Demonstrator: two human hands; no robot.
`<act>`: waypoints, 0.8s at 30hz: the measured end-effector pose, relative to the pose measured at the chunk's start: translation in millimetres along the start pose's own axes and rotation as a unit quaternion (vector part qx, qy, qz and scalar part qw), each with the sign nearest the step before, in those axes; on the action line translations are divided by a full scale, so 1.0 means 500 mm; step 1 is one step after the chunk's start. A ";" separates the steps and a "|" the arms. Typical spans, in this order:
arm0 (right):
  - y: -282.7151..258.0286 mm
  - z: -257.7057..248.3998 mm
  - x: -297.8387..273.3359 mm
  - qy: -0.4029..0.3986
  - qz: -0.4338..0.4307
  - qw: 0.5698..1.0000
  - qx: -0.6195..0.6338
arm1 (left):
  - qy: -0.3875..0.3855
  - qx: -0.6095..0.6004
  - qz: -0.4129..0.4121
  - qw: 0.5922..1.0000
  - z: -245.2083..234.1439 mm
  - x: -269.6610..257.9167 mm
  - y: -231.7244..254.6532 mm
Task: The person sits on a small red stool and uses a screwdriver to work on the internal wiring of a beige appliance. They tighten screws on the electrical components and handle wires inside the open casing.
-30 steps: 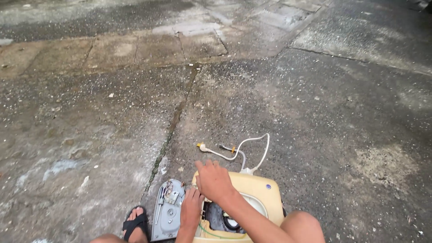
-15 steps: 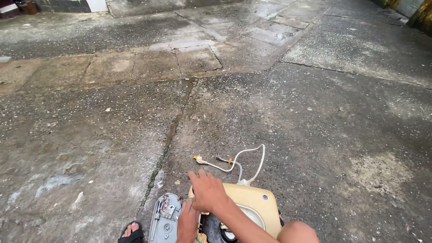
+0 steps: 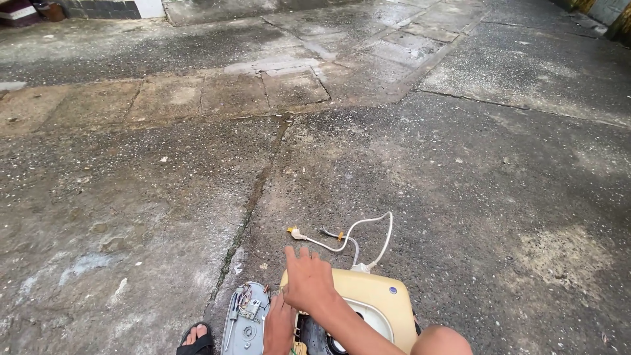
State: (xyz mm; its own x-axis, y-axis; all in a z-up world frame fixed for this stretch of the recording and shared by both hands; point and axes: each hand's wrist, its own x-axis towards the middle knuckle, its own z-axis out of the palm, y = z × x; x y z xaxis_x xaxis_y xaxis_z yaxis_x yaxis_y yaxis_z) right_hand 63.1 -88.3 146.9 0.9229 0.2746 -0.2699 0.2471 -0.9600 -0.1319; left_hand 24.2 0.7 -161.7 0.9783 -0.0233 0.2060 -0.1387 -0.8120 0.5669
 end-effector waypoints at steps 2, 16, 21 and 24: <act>-0.002 -0.024 -0.014 -0.021 0.019 0.998 0.049 | -0.019 -0.035 -0.009 0.999 -0.014 0.001 0.009; 0.005 -0.006 -0.020 0.047 -0.020 0.981 0.186 | -0.011 -0.057 -0.031 0.998 -0.097 -0.005 0.074; 0.007 0.003 -0.030 0.046 -0.038 0.981 0.183 | -0.108 -0.217 -0.279 0.929 -0.174 0.020 0.142; 0.015 0.041 -0.022 0.158 -0.020 0.987 0.025 | 0.011 -0.045 -0.001 0.999 -0.068 -0.008 0.058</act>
State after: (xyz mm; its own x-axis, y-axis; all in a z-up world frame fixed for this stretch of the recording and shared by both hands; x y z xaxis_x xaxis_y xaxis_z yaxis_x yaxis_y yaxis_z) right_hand 48.7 -97.4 129.5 0.9609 0.2732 0.0454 0.2769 -0.9430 -0.1845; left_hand 11.0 -2.6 -118.8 0.9748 -0.0080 0.2228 -0.1516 -0.7566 0.6360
